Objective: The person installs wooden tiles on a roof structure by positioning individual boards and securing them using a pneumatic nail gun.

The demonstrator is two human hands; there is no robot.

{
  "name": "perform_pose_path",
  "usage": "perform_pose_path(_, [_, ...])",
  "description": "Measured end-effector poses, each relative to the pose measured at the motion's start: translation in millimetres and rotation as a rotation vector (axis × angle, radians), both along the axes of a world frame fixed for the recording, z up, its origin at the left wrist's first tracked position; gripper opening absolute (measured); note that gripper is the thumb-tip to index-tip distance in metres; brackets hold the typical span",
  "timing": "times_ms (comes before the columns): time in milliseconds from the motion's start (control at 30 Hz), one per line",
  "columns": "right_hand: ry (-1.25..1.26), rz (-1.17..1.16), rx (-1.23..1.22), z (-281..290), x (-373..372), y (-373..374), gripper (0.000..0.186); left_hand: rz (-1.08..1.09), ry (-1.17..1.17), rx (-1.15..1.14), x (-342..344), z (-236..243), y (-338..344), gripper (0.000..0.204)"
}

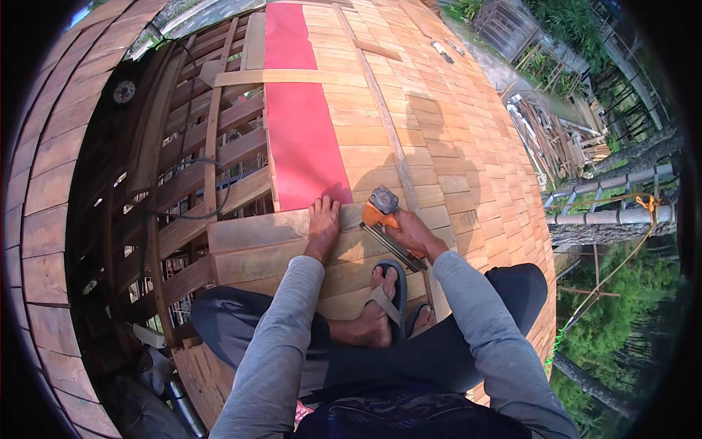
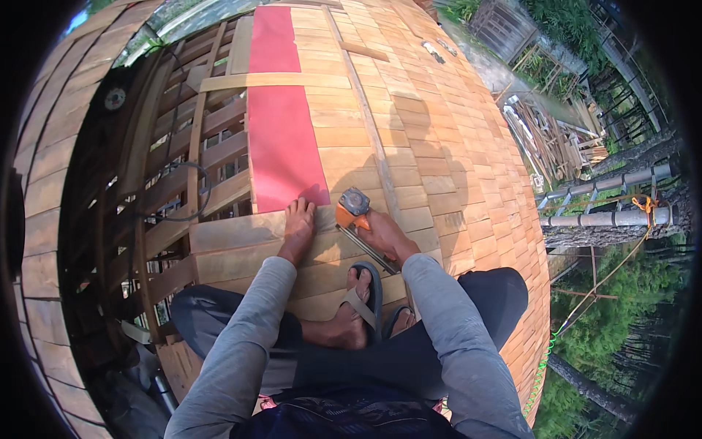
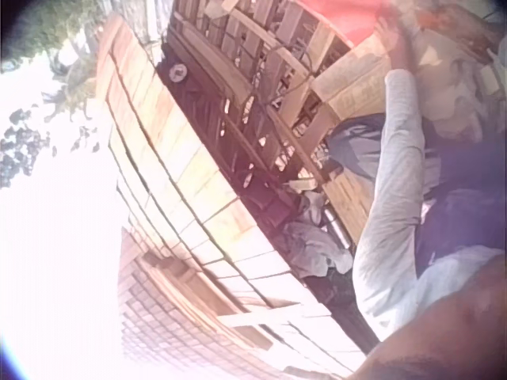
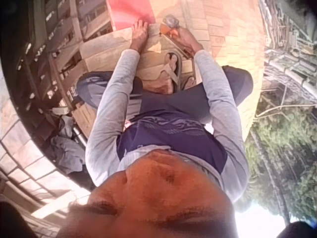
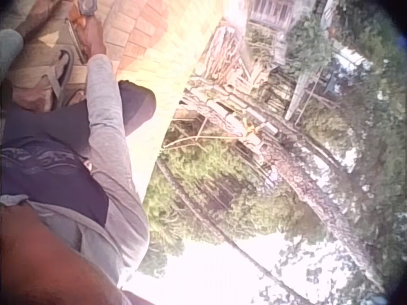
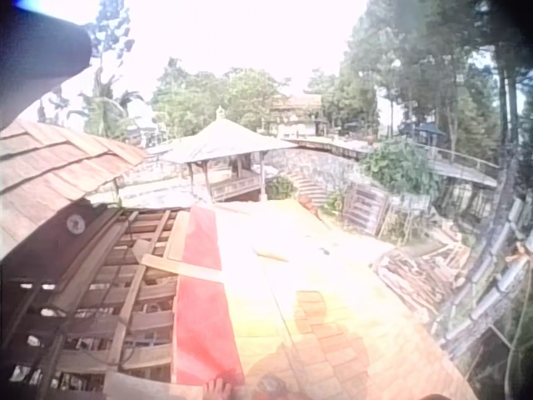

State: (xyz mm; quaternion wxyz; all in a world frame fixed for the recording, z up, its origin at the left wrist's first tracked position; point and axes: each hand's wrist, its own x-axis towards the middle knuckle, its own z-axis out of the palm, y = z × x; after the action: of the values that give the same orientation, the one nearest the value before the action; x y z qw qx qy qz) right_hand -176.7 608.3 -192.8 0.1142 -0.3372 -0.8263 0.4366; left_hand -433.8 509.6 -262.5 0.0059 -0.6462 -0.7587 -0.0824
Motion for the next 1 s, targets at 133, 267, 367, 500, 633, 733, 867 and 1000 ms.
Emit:
perform_pose_path(133, [0.024, -0.024, 0.003, -12, -16, 17, 0.042, -0.104, -0.144, 0.012, -12, 15, -13, 0.027])
perform_pose_path(267, [-0.043, 0.009, 0.057, -1, -55, 9, 0.038, -0.202, -0.129, -0.237, -34, 58, -28, 0.026])
perform_pose_path(367, [-0.031, 0.033, 0.079, 3, -33, 17, 0.040, -0.266, -0.257, -0.511, 16, 148, -39, 0.028])
perform_pose_path(500, [-0.134, 0.063, 0.157, 24, -57, 4, 0.037, -0.577, -0.984, -0.593, 24, 205, -90, 0.038])
perform_pose_path(633, [0.011, 0.232, 0.194, 71, -109, -30, 0.034, -0.952, -0.964, -0.581, 42, 226, -105, 0.054])
perform_pose_path(733, [0.145, 0.373, 0.190, 112, -172, -58, 0.029, -1.036, -1.028, -0.732, 49, 250, -108, 0.057])
perform_pose_path(867, [-0.017, 0.489, 0.122, 156, -250, -98, 0.030, -0.971, -1.057, -0.503, 78, 185, -140, 0.059])
perform_pose_path(1000, [0.041, 0.568, 0.156, 164, -286, -119, 0.031, -0.940, -1.128, -0.566, 57, 217, -150, 0.059])
